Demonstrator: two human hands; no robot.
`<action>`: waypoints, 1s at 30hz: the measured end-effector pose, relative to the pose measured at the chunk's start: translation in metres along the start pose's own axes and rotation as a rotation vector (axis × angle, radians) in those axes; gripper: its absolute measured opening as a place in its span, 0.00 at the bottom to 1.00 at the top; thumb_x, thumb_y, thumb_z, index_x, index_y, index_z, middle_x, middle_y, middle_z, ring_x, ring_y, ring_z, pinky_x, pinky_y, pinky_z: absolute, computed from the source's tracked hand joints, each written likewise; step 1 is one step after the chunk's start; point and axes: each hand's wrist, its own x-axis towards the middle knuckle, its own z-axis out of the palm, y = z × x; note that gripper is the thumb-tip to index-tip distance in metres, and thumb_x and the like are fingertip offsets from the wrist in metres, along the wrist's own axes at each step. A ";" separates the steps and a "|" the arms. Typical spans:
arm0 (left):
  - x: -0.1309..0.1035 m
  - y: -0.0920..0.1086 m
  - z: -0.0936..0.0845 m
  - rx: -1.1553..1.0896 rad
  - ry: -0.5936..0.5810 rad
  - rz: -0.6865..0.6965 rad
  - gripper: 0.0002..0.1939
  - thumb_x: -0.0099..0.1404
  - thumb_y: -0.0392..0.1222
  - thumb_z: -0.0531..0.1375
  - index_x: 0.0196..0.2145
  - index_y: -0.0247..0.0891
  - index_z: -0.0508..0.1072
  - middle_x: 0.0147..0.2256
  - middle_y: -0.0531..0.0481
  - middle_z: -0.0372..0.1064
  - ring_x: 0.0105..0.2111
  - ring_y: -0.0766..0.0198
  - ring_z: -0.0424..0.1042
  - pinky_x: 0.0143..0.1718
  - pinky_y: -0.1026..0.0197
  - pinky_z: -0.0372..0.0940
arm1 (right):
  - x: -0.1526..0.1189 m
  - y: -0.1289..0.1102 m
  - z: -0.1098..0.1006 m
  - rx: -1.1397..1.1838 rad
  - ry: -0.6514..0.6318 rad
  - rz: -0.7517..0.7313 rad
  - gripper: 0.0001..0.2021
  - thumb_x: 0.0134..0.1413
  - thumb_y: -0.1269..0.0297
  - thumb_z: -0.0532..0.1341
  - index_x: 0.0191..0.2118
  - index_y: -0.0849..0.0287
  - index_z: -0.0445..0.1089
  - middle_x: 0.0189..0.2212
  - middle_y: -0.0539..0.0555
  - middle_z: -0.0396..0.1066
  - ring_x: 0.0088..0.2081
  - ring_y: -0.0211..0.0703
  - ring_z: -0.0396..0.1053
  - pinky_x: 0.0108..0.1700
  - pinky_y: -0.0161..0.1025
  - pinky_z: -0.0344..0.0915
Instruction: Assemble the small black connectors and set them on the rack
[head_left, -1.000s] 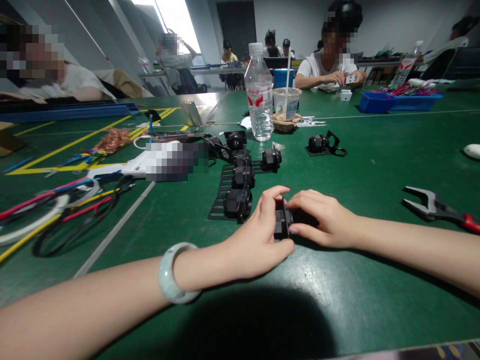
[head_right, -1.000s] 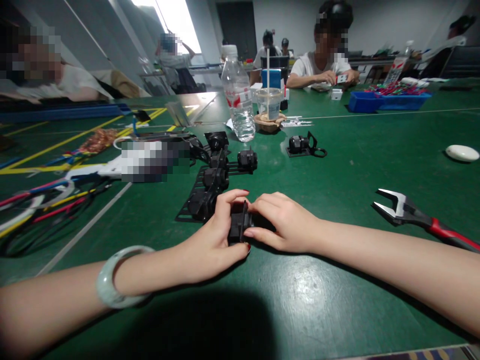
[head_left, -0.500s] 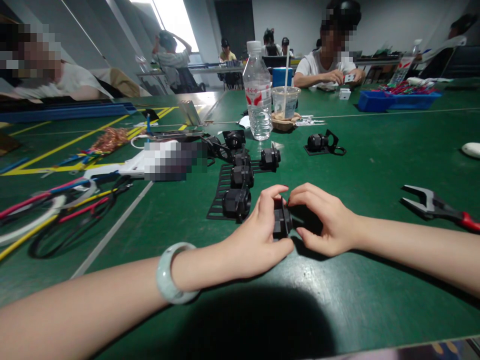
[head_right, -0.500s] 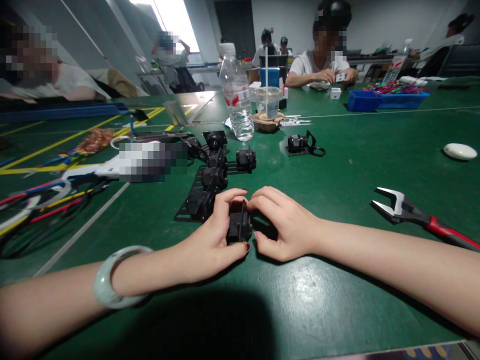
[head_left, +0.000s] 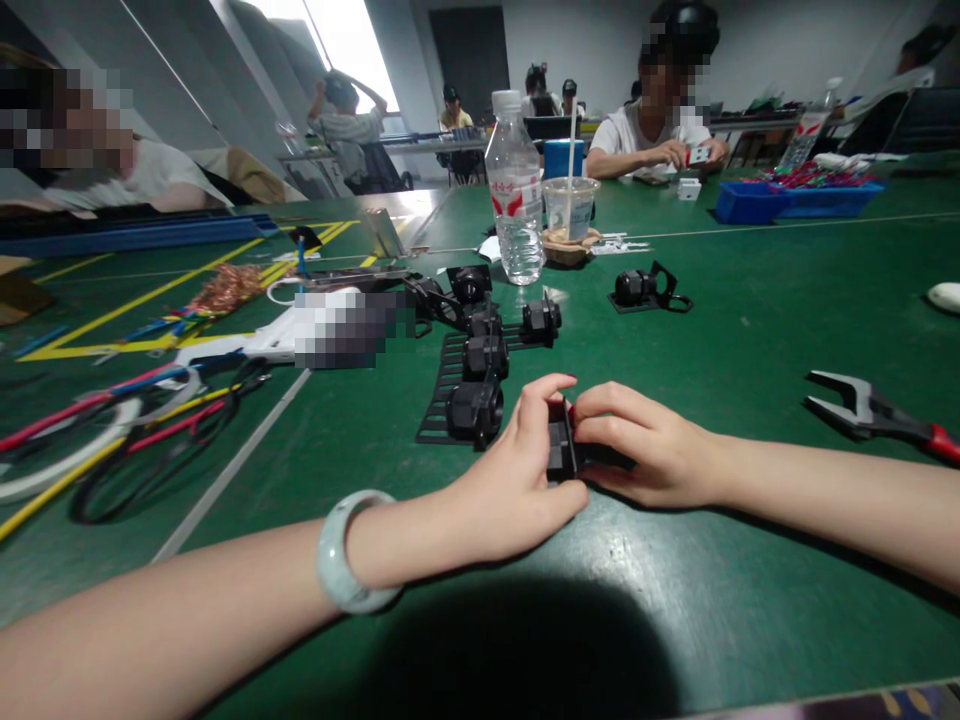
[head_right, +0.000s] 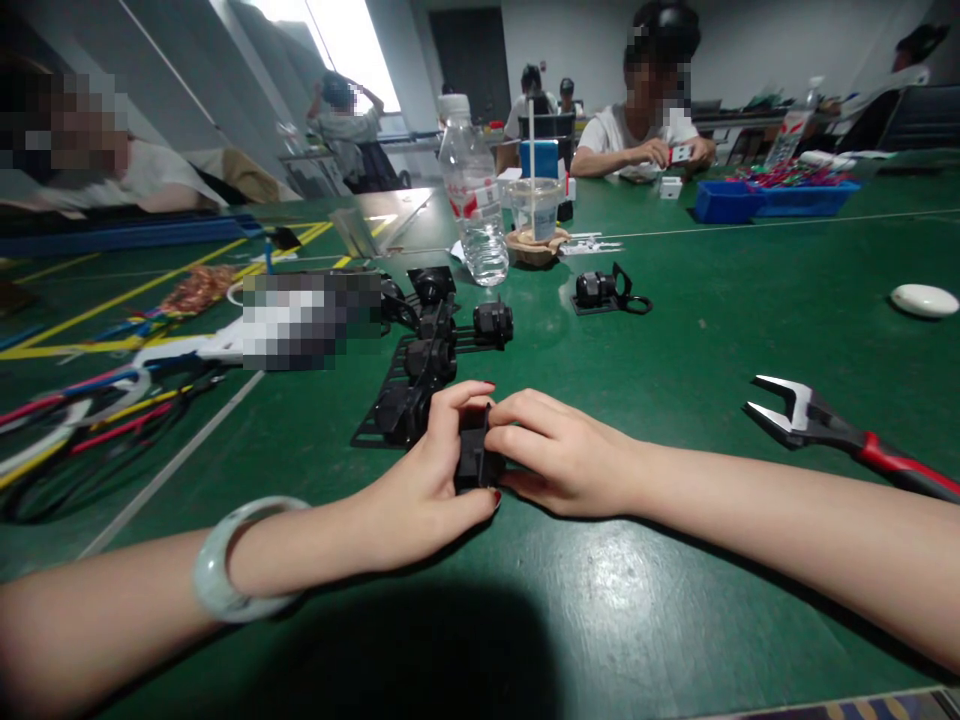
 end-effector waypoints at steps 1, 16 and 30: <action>0.000 0.000 0.000 0.000 0.000 -0.002 0.37 0.47 0.31 0.54 0.52 0.40 0.42 0.49 0.44 0.46 0.52 0.55 0.51 0.53 0.49 0.51 | 0.000 0.000 0.000 -0.001 0.002 0.000 0.09 0.50 0.70 0.55 0.40 0.60 0.59 0.38 0.59 0.61 0.42 0.43 0.61 0.41 0.41 0.64; 0.000 0.002 0.000 -0.008 0.012 -0.030 0.35 0.48 0.32 0.55 0.51 0.40 0.42 0.47 0.45 0.48 0.50 0.57 0.53 0.51 0.50 0.53 | 0.002 -0.003 -0.001 0.031 0.004 0.102 0.16 0.45 0.66 0.58 0.42 0.62 0.58 0.39 0.60 0.62 0.43 0.45 0.61 0.43 0.43 0.64; -0.001 0.004 0.000 -0.086 0.023 -0.085 0.37 0.47 0.30 0.55 0.51 0.40 0.41 0.44 0.46 0.51 0.45 0.60 0.57 0.47 0.52 0.57 | 0.004 -0.005 -0.002 0.083 -0.010 0.235 0.15 0.43 0.63 0.59 0.38 0.61 0.59 0.34 0.56 0.64 0.36 0.40 0.63 0.38 0.37 0.63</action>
